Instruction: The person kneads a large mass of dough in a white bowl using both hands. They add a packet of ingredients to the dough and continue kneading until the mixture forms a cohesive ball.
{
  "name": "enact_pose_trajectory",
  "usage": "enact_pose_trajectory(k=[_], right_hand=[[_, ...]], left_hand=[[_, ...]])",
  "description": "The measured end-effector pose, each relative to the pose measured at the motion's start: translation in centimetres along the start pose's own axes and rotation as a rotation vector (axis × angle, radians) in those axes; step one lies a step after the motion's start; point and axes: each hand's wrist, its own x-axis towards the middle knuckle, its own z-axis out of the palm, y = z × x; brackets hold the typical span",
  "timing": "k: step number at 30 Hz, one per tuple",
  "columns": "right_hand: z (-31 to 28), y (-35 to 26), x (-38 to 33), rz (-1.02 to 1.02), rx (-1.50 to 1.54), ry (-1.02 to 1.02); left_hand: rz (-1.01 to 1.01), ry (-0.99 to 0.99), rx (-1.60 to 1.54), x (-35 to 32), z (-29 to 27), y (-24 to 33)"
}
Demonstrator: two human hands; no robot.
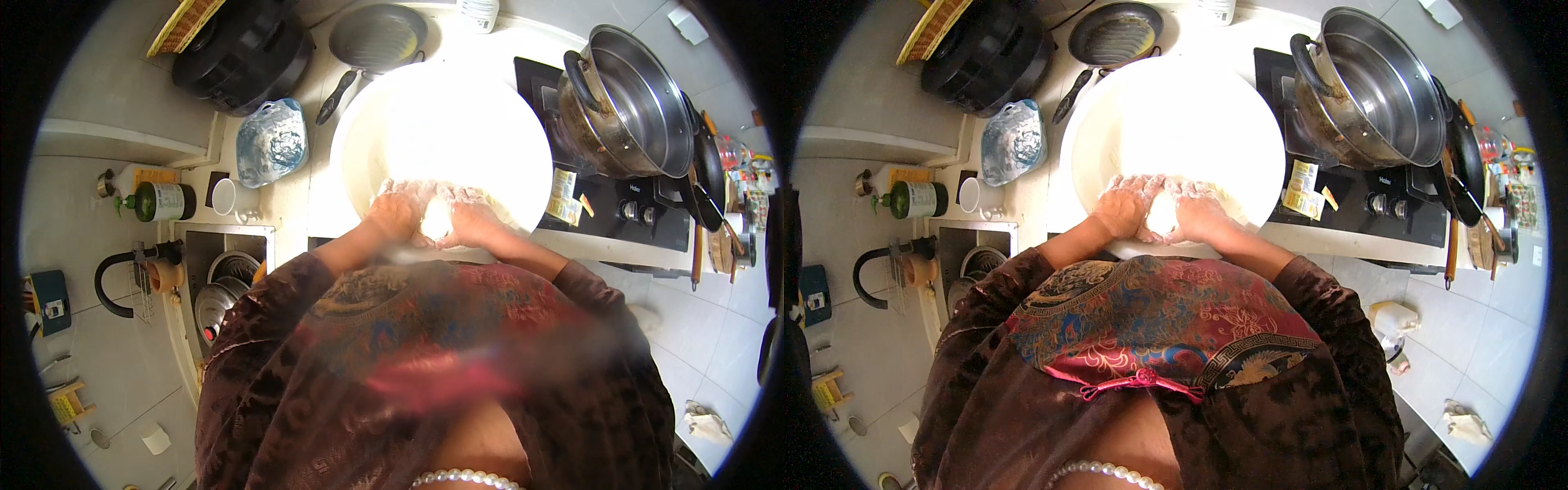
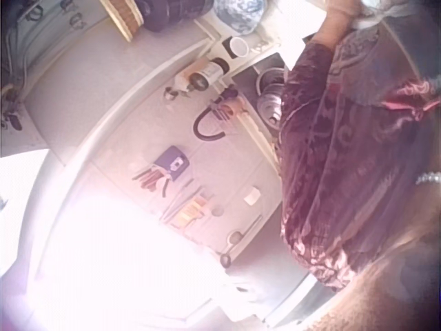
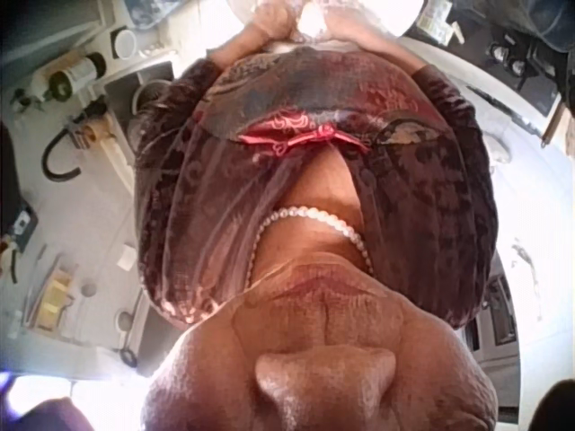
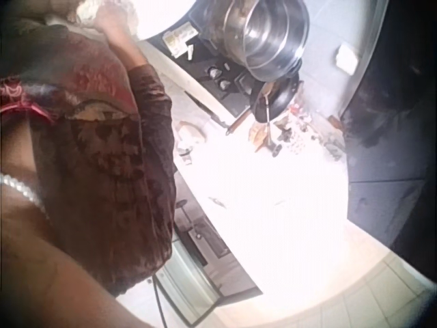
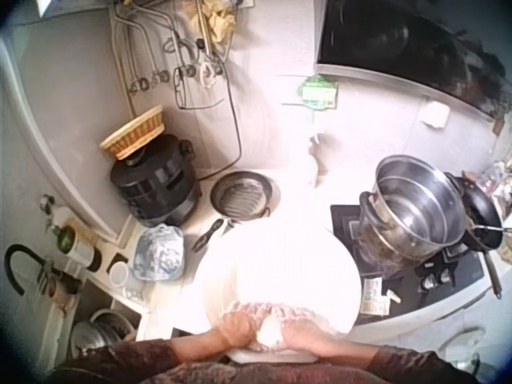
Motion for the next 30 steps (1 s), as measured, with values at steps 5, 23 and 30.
enact_pose_trajectory(k=[5, 23, 30], right_hand=[[-0.2, 0.8, 1.5, 0.070, -0.102, 0.122], [-14.0, 2.1, 5.0, -0.210, -0.523, 0.522], [-16.6, 1.2, 6.4, -0.032, -0.147, 0.304]], left_hand=[[-0.070, -0.100, -0.066, 1.2, -0.3, -0.1], [-0.180, 0.474, -0.181, 6.2, -6.2, -3.5], [-0.326, 0.741, -0.601, 9.1, -6.5, -6.8]])
